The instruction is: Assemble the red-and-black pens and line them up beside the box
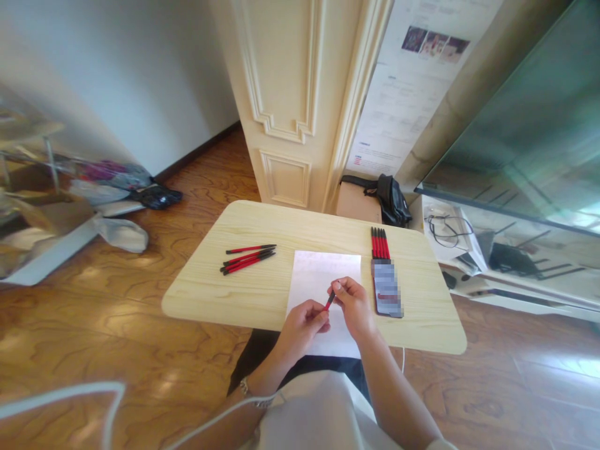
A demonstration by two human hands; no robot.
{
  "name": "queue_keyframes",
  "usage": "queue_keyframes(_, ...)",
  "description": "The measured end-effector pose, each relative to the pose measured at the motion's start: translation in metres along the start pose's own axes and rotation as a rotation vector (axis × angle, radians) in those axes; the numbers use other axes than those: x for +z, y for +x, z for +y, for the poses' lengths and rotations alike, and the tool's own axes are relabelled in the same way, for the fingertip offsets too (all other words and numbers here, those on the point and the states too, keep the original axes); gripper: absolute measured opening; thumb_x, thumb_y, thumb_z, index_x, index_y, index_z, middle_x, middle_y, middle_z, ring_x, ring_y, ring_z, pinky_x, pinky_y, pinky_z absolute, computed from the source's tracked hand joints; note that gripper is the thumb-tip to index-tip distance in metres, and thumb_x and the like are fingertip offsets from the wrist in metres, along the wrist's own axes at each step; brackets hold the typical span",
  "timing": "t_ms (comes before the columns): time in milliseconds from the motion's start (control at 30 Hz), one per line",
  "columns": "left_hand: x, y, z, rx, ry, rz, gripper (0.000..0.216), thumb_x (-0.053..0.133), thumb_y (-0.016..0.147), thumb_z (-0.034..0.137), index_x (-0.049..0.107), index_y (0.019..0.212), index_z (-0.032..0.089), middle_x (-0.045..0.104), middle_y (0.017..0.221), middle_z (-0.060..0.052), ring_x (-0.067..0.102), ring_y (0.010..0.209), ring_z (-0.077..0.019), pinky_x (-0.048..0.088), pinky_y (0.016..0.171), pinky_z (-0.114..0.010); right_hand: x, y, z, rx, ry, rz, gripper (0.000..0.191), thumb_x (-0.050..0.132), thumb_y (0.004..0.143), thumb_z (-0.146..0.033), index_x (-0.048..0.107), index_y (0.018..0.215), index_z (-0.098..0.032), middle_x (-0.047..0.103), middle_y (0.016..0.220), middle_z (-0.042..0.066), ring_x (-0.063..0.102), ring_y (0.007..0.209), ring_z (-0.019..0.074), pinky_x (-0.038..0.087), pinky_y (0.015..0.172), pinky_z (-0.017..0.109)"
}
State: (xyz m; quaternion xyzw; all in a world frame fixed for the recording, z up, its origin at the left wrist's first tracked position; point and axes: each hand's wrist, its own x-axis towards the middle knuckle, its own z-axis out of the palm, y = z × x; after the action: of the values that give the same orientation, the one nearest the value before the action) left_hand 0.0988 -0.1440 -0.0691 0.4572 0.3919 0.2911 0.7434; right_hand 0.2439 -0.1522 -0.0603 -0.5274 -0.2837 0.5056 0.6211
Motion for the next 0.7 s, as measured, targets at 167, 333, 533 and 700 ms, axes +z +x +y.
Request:
queue_keyframes(167, 0.0006, -0.0028, 0.0018, -0.061, -0.039, -0.071, 0.028, 0.061, 0.080, 0.041, 0.059, 0.085, 0.014, 0.065, 0.069, -0.004, 0.062, 0.058, -0.0147, 0.048, 0.056, -0.026, -0.0025, 0.0005, -0.0034, 0.081, 0.085, -0.096, 0.026, 0.060, 0.080, -0.041, 0.067, 0.089, -0.018, 0.064, 0.078, 0.005, 0.055, 0.073, 0.0156, 0.042, 0.062, 0.027)
queue_keyframes(333, 0.0006, 0.0003, -0.0054, 0.032, 0.040, 0.029, 0.024, 0.067, 0.075, 0.037, 0.059, 0.077, 0.015, 0.064, 0.065, -0.002, 0.062, 0.060, -0.0145, 0.050, 0.061, -0.026, -0.0019, 0.0038, 0.0033, 0.039, 0.007, 0.000, 0.018, 0.068, 0.075, -0.035, 0.065, 0.075, -0.017, 0.063, 0.070, 0.003, 0.054, 0.066, 0.0132, 0.039, 0.060, 0.025)
queue_keyframes(533, 0.0007, 0.0004, -0.0006, -0.032, -0.005, -0.021, 0.026, 0.063, 0.078, 0.040, 0.059, 0.082, 0.015, 0.065, 0.067, -0.003, 0.063, 0.060, -0.0156, 0.050, 0.060, -0.028, -0.0004, 0.0005, 0.0007, 0.061, 0.046, -0.016, 0.020, 0.064, 0.077, -0.039, 0.065, 0.080, -0.019, 0.064, 0.077, 0.003, 0.054, 0.068, 0.0133, 0.040, 0.060, 0.025)
queue_keyframes(700, 0.0017, 0.0001, -0.0016, -0.037, -0.004, -0.016, 0.025, 0.065, 0.077, 0.038, 0.059, 0.079, 0.014, 0.063, 0.066, -0.003, 0.062, 0.058, -0.0146, 0.050, 0.059, -0.027, -0.0033, 0.0001, 0.0005, 0.065, 0.052, -0.032, 0.022, 0.062, 0.079, -0.039, 0.066, 0.083, -0.018, 0.065, 0.080, 0.005, 0.056, 0.074, 0.0155, 0.041, 0.063, 0.027)
